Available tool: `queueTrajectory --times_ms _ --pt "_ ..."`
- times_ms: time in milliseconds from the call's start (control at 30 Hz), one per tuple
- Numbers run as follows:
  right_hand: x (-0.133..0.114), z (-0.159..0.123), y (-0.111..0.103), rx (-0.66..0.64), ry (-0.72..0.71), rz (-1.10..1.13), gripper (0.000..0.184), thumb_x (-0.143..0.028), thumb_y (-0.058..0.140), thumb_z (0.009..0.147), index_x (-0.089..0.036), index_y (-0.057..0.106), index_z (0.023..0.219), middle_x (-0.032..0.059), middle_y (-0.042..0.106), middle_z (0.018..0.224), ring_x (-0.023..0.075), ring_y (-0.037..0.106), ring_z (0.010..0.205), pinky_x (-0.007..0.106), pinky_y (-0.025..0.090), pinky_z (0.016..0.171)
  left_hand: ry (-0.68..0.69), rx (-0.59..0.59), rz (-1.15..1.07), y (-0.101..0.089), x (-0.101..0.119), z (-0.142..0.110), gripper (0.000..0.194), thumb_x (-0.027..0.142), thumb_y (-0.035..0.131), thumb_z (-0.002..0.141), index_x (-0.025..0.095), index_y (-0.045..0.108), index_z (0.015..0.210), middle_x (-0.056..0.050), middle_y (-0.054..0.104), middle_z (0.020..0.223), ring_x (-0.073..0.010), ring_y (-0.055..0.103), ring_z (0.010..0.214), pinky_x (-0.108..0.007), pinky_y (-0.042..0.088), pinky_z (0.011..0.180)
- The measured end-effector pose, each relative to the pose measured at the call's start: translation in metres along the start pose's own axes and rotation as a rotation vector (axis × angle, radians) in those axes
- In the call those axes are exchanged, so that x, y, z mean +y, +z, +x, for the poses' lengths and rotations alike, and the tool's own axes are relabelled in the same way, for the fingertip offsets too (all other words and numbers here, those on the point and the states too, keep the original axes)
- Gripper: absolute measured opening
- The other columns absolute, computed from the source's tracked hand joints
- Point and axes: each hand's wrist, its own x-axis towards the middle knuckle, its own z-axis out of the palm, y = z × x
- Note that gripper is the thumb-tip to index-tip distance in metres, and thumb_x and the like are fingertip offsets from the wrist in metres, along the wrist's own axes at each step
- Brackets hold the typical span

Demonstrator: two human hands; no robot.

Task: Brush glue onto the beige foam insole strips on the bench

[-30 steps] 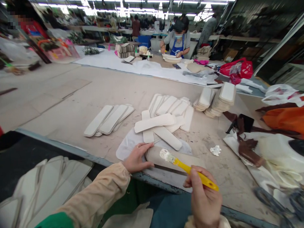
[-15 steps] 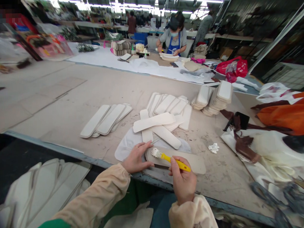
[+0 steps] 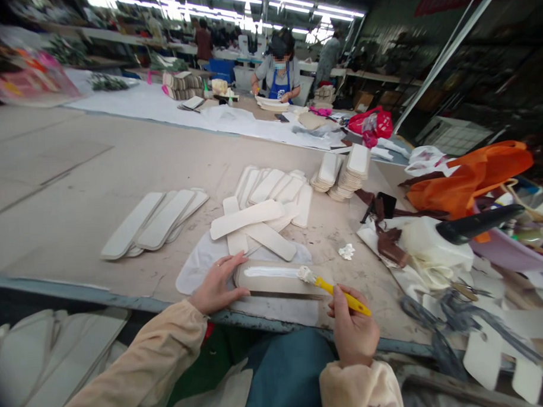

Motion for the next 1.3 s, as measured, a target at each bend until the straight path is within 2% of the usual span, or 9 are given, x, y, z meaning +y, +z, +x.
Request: queueTrajectory --times_ms 200,367,567,700,800,900,1000,1167,1300 --pt "0.012 0.016 -0.026 0.138 -0.002 -0.058 0.050 -0.059 0.065 0.075 -0.013 0.064 0.096 0.0018 0.062 0.061 0.0167 0.061 0.051 0.026 0.048 0.048 0.026 0.017 -0.006 0.001 -0.002 0.000 0.089 0.053 0.072 0.072 0.024 0.031 0.146 -0.009 0.058 0.131 -0.0300 0.046 0.124 -0.048 0.036 0.107" --pt "-0.004 -0.002 -0.020 0.158 -0.032 0.078 0.043 -0.054 0.068 0.075 -0.014 0.063 0.090 0.0001 0.059 0.061 0.0138 0.057 0.050 0.024 0.048 0.048 0.001 0.001 -0.004 0.000 0.000 0.000 0.089 0.054 0.073 0.070 0.023 0.034 0.144 -0.010 0.057 0.133 -0.0304 0.047 0.124 -0.048 0.037 0.106" --pt "-0.036 -0.043 0.030 -0.148 -0.029 0.335 0.042 -0.053 0.067 0.077 -0.014 0.060 0.091 -0.0026 0.054 0.056 0.0112 0.051 0.046 0.023 0.047 0.045 -0.020 -0.019 -0.010 0.001 0.000 0.001 0.099 0.055 0.076 0.066 0.022 0.030 0.146 -0.010 0.057 0.133 -0.0303 0.045 0.126 -0.049 0.035 0.108" --pt "-0.042 -0.055 0.057 -0.265 -0.020 0.338 0.042 -0.054 0.066 0.077 -0.015 0.059 0.091 -0.0023 0.055 0.056 0.0118 0.052 0.046 0.024 0.047 0.046 -0.028 -0.025 -0.008 0.001 0.001 0.000 0.100 0.056 0.076 0.066 0.023 0.029 0.147 -0.011 0.056 0.134 -0.0307 0.045 0.126 -0.049 0.035 0.108" --pt "-0.037 -0.056 0.063 -0.344 -0.002 0.297 0.043 -0.055 0.065 0.078 -0.015 0.059 0.092 -0.0022 0.056 0.057 0.0118 0.053 0.046 0.023 0.047 0.046 -0.020 -0.018 -0.006 0.001 0.001 0.000 0.100 0.057 0.075 0.066 0.023 0.030 0.147 -0.011 0.056 0.135 -0.0311 0.045 0.126 -0.049 0.035 0.107" --pt "-0.030 -0.054 0.060 -0.367 0.009 0.252 0.043 -0.056 0.064 0.078 -0.015 0.060 0.092 -0.0025 0.056 0.056 0.0117 0.054 0.046 0.023 0.046 0.046 -0.008 -0.007 0.006 0.003 -0.001 0.000 0.098 0.058 0.074 0.066 0.022 0.030 0.146 -0.010 0.055 0.135 -0.0307 0.045 0.126 -0.048 0.035 0.108" --pt "-0.027 -0.051 0.050 -0.326 0.015 0.212 0.045 -0.057 0.064 0.077 -0.015 0.061 0.091 -0.0022 0.056 0.057 0.0119 0.054 0.046 0.023 0.047 0.047 -0.002 -0.005 0.018 0.003 -0.002 0.000 0.096 0.057 0.073 0.069 0.022 0.030 0.147 -0.009 0.056 0.134 -0.0300 0.045 0.126 -0.047 0.036 0.108" --pt "-0.019 -0.035 0.023 -0.189 0.025 0.151 0.048 -0.060 0.064 0.076 -0.014 0.061 0.091 -0.0021 0.055 0.056 0.0129 0.054 0.046 0.024 0.047 0.047 0.017 -0.011 0.032 0.001 -0.001 0.000 0.091 0.054 0.071 0.072 0.023 0.029 0.147 -0.009 0.057 0.134 -0.0299 0.046 0.125 -0.047 0.037 0.106" --pt "-0.002 -0.016 -0.004 -0.055 0.036 0.036 0.050 -0.060 0.063 0.076 -0.013 0.063 0.092 -0.0002 0.058 0.058 0.0145 0.057 0.047 0.025 0.047 0.048 0.023 -0.014 0.042 0.001 -0.003 0.000 0.088 0.052 0.070 0.074 0.023 0.029 0.147 -0.010 0.057 0.133 -0.0305 0.047 0.125 -0.048 0.038 0.105"
